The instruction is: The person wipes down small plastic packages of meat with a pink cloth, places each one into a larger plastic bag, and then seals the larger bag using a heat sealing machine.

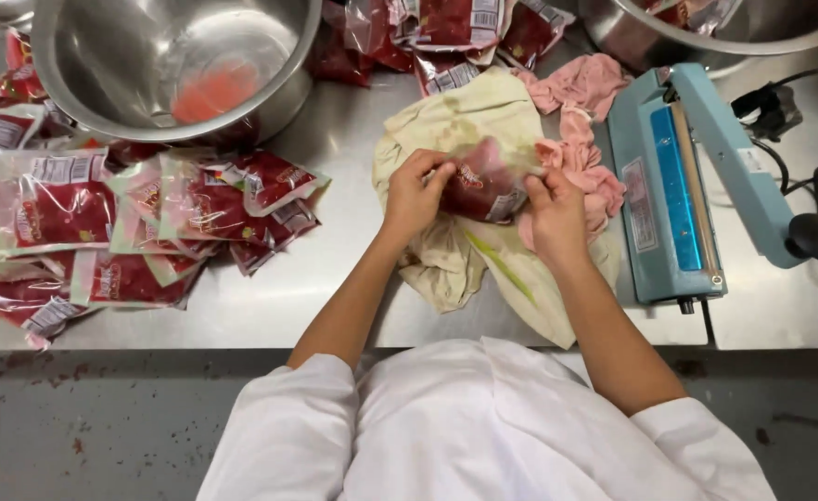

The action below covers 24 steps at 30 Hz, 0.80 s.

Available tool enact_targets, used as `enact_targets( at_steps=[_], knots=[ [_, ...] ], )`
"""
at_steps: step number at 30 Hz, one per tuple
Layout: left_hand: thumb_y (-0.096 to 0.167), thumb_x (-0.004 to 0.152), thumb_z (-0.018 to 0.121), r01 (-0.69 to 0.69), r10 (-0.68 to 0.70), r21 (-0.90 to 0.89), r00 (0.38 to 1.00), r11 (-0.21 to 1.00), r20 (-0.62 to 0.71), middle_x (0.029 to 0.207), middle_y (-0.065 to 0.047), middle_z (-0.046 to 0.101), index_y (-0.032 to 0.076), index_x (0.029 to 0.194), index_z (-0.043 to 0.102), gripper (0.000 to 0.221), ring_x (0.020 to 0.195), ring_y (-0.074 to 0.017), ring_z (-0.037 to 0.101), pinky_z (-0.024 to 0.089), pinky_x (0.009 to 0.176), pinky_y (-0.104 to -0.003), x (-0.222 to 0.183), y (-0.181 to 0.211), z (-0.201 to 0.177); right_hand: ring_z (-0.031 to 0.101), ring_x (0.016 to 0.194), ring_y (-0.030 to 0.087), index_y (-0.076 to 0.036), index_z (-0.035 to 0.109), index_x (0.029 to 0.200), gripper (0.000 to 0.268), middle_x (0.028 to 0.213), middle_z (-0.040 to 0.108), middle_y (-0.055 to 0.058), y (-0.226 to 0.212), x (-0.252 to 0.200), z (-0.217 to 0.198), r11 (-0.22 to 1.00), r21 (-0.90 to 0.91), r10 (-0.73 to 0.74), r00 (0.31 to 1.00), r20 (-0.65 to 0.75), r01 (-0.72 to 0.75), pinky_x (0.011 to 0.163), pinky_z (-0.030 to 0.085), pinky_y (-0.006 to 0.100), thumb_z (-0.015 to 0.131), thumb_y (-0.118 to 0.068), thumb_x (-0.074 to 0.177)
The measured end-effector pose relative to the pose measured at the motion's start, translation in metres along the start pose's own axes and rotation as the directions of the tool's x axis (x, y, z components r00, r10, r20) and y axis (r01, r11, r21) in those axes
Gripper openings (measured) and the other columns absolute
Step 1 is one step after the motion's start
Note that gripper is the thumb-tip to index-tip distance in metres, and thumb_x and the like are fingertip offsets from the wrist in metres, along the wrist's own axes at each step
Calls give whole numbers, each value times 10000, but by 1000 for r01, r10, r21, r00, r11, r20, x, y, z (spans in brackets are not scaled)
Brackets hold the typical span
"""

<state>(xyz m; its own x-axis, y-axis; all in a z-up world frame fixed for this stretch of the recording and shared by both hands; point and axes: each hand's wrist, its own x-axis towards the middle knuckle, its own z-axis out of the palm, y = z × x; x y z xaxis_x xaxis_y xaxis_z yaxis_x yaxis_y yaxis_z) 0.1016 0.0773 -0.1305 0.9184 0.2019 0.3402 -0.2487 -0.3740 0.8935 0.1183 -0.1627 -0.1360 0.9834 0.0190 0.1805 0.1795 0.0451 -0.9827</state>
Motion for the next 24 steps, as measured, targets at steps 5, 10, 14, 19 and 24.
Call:
enact_targets(
  at_steps=[5, 10, 14, 19, 24],
  knots=[
    [210, 1009, 648, 176, -195, -193, 977, 965, -87, 814, 25, 696, 207, 997, 753, 106, 811, -103, 647, 556, 794, -317, -7, 12, 9, 584, 853, 63, -90, 682, 1037, 151, 894, 651, -23, -3, -4, 2, 999, 38, -15, 997, -71, 18, 838, 492, 216, 549, -25, 1066],
    [155, 1034, 580, 194, -231, -311, 969, 930, -88, 767, 25, 635, 181, 980, 728, 160, 787, -87, 562, 510, 772, -286, -20, 5, 14, 572, 813, 65, -89, 663, 1020, 173, 869, 633, -21, -18, -7, 14, 993, 115, 4, 995, -104, 8, 792, 487, 201, 513, -20, 1072],
    [243, 973, 708, 143, -67, -389, 977, 910, 202, 1131, -122, 620, 94, 1293, 534, 394, 1108, -236, 546, 430, 1014, -413, -24, 17, 5, 577, 801, 70, -85, 663, 1058, 163, 861, 624, -15, -11, -2, 17, 981, 192, 28, 996, -90, -10, 779, 511, 208, 508, -41, 1082],
    [166, 797, 915, 202, -106, -236, 925, 951, 366, 1163, -153, 734, 50, 1239, 645, 530, 1180, -291, 640, 431, 1102, -468, -23, 12, 4, 599, 1109, 146, -131, 538, 1291, 512, 1182, 629, 22, -25, -15, 6, 959, 250, 64, 965, 254, -129, 1011, 507, 318, 766, 13, 856],
    [267, 756, 942, 208, -161, -115, 932, 971, 326, 1177, -57, 756, 218, 1241, 701, 544, 1218, -250, 661, 458, 1093, -396, -22, 21, 6, 658, 915, 174, -7, 657, 1157, 467, 977, 695, 75, -50, -13, 7, 967, -145, 244, 919, 311, -208, 852, 573, 321, 853, 45, 736]
  ],
)
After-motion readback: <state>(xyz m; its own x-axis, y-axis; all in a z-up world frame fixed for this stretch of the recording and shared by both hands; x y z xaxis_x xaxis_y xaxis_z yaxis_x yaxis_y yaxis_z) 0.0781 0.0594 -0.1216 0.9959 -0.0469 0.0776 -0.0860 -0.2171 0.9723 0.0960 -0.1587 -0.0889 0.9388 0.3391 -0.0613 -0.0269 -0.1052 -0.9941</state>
